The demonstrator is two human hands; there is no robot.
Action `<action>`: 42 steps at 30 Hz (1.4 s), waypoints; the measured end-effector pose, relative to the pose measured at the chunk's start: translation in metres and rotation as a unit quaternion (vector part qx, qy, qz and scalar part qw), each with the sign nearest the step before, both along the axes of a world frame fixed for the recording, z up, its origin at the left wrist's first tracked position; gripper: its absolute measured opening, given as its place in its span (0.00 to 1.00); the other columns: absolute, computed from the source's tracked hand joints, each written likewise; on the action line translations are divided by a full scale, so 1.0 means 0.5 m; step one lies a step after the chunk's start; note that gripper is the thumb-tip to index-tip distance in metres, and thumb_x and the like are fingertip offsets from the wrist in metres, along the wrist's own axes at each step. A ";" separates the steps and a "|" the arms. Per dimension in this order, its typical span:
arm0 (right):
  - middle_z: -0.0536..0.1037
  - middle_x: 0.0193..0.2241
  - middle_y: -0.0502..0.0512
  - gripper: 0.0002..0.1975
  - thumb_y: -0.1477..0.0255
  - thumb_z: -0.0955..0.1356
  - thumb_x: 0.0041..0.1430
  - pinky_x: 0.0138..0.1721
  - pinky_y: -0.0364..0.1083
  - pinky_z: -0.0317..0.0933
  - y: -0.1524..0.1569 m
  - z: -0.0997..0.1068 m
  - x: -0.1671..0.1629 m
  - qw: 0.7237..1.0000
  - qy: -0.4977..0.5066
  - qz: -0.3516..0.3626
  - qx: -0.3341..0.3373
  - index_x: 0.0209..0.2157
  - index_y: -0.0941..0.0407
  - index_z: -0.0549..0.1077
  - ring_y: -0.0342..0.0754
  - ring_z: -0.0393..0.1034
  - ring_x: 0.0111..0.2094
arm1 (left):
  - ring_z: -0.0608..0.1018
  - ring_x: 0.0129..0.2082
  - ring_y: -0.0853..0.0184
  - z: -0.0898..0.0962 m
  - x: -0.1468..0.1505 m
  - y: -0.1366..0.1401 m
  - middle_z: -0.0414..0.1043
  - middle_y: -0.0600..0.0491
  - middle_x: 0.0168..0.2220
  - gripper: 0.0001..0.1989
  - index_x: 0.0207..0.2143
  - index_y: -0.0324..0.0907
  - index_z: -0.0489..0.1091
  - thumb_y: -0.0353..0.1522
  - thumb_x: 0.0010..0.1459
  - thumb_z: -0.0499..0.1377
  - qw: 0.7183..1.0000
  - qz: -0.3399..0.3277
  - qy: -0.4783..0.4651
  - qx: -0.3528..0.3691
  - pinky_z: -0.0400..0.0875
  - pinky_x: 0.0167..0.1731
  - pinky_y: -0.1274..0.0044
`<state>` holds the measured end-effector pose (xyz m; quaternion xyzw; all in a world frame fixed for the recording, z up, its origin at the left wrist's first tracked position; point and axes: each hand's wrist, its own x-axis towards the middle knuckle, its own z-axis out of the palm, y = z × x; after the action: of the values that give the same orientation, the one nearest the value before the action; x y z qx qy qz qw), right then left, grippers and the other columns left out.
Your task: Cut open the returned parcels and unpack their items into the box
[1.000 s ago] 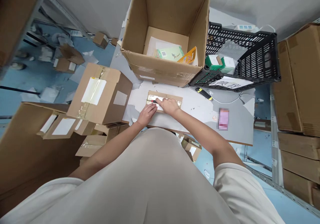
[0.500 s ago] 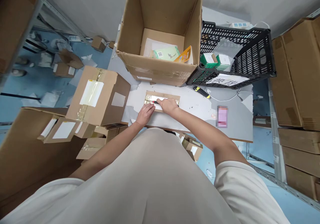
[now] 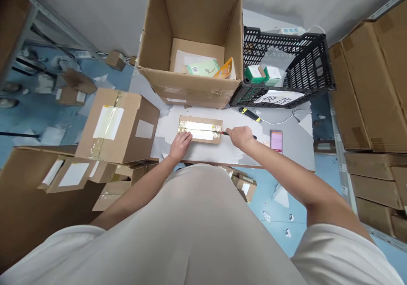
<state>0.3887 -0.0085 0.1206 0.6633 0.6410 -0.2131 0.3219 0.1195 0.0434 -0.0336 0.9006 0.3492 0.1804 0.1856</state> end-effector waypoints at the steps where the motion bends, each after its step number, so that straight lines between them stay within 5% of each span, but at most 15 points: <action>1: 0.78 0.41 0.68 0.20 0.77 0.59 0.62 0.41 0.51 0.59 -0.017 0.005 0.012 1.000 -0.021 -0.002 0.008 0.55 0.55 0.64 0.57 0.75 0.43 | 0.70 0.57 0.57 0.001 0.001 0.000 0.72 0.42 0.52 0.16 0.49 0.41 0.70 0.31 0.65 0.47 1.000 0.000 0.002 -0.001 0.64 0.56 0.59; 6: 0.79 0.39 0.64 0.20 0.74 0.58 0.63 0.37 0.48 0.60 -0.108 -0.005 0.061 0.997 0.000 -0.031 0.076 0.56 0.53 0.64 0.55 0.75 0.39 | 0.69 0.56 0.56 0.018 0.003 -0.002 0.72 0.42 0.51 0.16 0.49 0.41 0.70 0.30 0.64 0.47 1.000 -0.002 0.026 -0.003 0.63 0.55 0.60; 9: 0.79 0.39 0.60 0.22 0.65 0.59 0.64 0.35 0.48 0.62 -0.163 -0.047 0.087 0.970 0.115 -0.148 0.154 0.58 0.51 0.61 0.53 0.74 0.36 | 0.68 0.57 0.56 0.042 0.000 -0.008 0.70 0.43 0.52 0.16 0.50 0.42 0.68 0.31 0.63 0.48 0.999 -0.003 0.052 -0.010 0.63 0.55 0.61; 12: 0.78 0.32 0.54 0.27 0.62 0.59 0.63 0.28 0.45 0.65 -0.200 -0.104 0.089 0.876 0.289 -0.335 0.192 0.62 0.52 0.55 0.46 0.71 0.25 | 0.67 0.57 0.53 0.071 0.004 -0.003 0.68 0.42 0.53 0.20 0.53 0.42 0.66 0.37 0.59 0.55 0.996 -0.005 0.086 -0.018 0.60 0.55 0.60; 16: 0.76 0.34 0.53 0.32 0.60 0.61 0.61 0.20 0.43 0.66 -0.208 -0.169 0.054 0.738 0.442 -0.466 0.207 0.64 0.50 0.52 0.41 0.66 0.18 | 0.58 0.62 0.46 0.098 0.025 0.036 0.57 0.36 0.61 0.44 0.61 0.39 0.57 0.49 0.45 0.64 0.991 -0.011 0.128 -0.025 0.50 0.60 0.57; 21: 0.74 0.34 0.53 0.34 0.59 0.63 0.60 0.17 0.43 0.64 -0.194 -0.203 0.020 0.666 0.501 -0.506 0.223 0.65 0.50 0.53 0.39 0.65 0.18 | 0.41 0.67 0.40 0.104 0.051 0.082 0.36 0.35 0.68 0.63 0.66 0.37 0.43 0.57 0.35 0.64 0.977 -0.026 0.204 -0.053 0.37 0.60 0.48; 32: 0.72 0.31 0.50 0.38 0.55 0.64 0.58 0.18 0.41 0.64 -0.194 -0.217 0.001 0.627 0.546 -0.516 0.206 0.66 0.49 0.49 0.38 0.64 0.18 | 0.45 0.66 0.42 0.090 0.057 0.089 0.46 0.35 0.66 0.61 0.64 0.37 0.49 0.59 0.34 0.64 0.984 -0.009 0.169 -0.050 0.49 0.61 0.53; 42: 0.70 0.26 0.47 0.32 0.63 0.63 0.61 0.15 0.41 0.62 -0.167 -0.206 0.059 0.709 0.525 -0.443 0.163 0.65 0.49 0.53 0.38 0.62 0.15 | 0.48 0.65 0.42 0.069 0.061 0.098 0.49 0.36 0.64 0.59 0.63 0.37 0.53 0.58 0.32 0.65 0.992 0.001 0.117 -0.049 0.55 0.60 0.57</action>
<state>0.4183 -0.0920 0.0174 0.6946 0.3640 -0.5371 -0.3106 0.1502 0.0923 0.0009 0.9050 0.3774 0.0568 0.1877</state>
